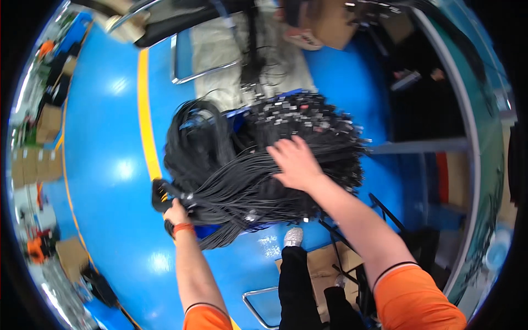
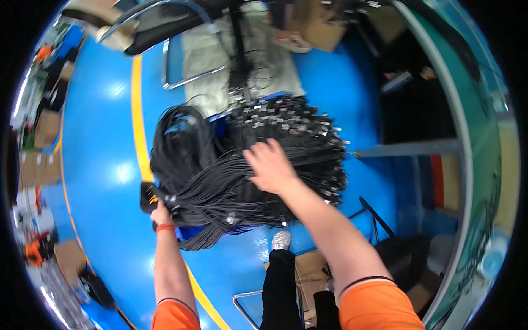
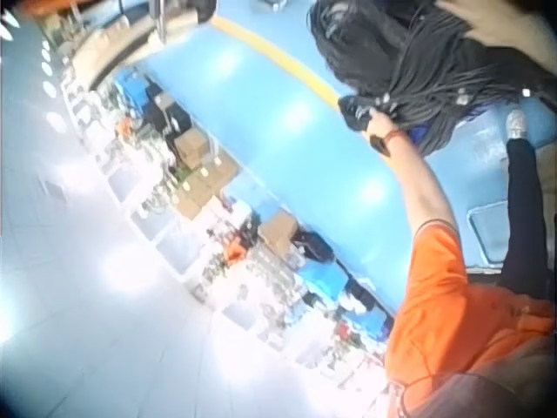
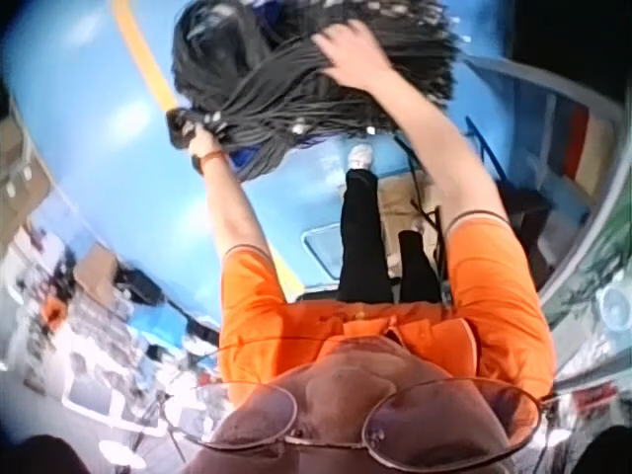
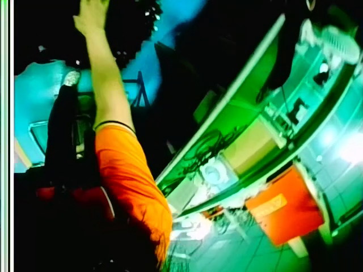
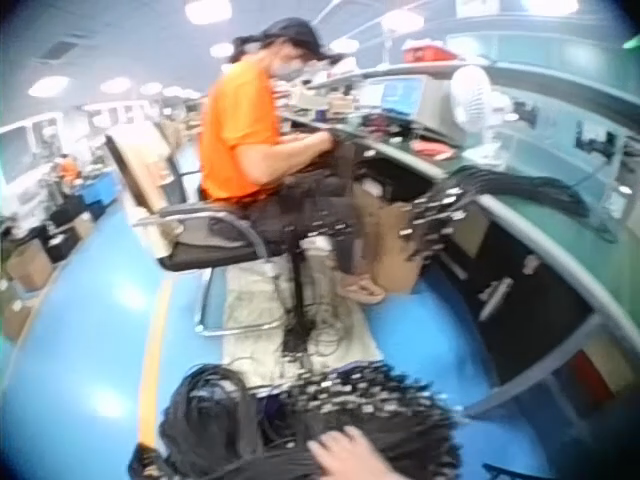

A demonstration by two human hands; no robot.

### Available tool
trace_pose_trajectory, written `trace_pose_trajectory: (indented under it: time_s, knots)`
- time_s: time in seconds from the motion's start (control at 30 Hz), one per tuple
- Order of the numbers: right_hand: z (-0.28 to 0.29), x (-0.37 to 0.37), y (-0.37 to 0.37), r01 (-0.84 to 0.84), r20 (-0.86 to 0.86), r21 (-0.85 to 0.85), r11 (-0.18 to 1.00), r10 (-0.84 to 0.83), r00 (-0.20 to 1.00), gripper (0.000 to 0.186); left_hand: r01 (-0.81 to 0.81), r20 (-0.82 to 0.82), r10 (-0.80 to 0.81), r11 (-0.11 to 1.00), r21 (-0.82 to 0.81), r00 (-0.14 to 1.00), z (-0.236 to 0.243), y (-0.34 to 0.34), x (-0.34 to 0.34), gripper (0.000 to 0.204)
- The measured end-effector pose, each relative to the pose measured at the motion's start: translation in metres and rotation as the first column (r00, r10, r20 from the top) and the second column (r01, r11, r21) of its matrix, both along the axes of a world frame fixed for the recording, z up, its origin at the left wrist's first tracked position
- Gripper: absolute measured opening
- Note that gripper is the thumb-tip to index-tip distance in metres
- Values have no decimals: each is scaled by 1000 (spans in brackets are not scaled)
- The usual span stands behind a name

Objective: Testing and organizing bundles of electronic cables at a workbench.

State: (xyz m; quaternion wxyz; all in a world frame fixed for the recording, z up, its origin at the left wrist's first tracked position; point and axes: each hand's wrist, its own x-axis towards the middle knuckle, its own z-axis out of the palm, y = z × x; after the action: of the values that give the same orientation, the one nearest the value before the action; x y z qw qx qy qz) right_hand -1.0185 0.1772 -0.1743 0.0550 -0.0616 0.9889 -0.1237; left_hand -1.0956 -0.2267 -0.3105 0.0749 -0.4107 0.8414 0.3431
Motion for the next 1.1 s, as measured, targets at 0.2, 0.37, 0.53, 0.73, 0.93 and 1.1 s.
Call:
trace_pose_trajectory:
  time_s: [0.2,0.37,0.53,0.73,0.93,1.1]
  knots:
    - [60,108,-4,270,-159,-193,943,-302,940,88,171,-23,-204,748,641,979,79,-1,56,53]
    - [179,386,-31,514,390,-450,730,-358,849,60,844,-7,-856,508,170,517,139,104,225,53]
    - [244,711,-71,940,752,253,230,-658,-41,34,869,34,-996,-60,492,-88,229,199,411,50]
    - [235,1016,-234,831,686,417,-369,-472,-554,36,725,84,-838,-410,554,-539,315,225,632,47]
    - [215,1101,-400,411,563,620,-669,14,-826,64,599,117,-654,-586,546,-747,319,278,775,43]
    - [194,1132,-428,26,414,441,-897,177,-893,99,524,73,-557,-719,456,-827,272,379,871,40]
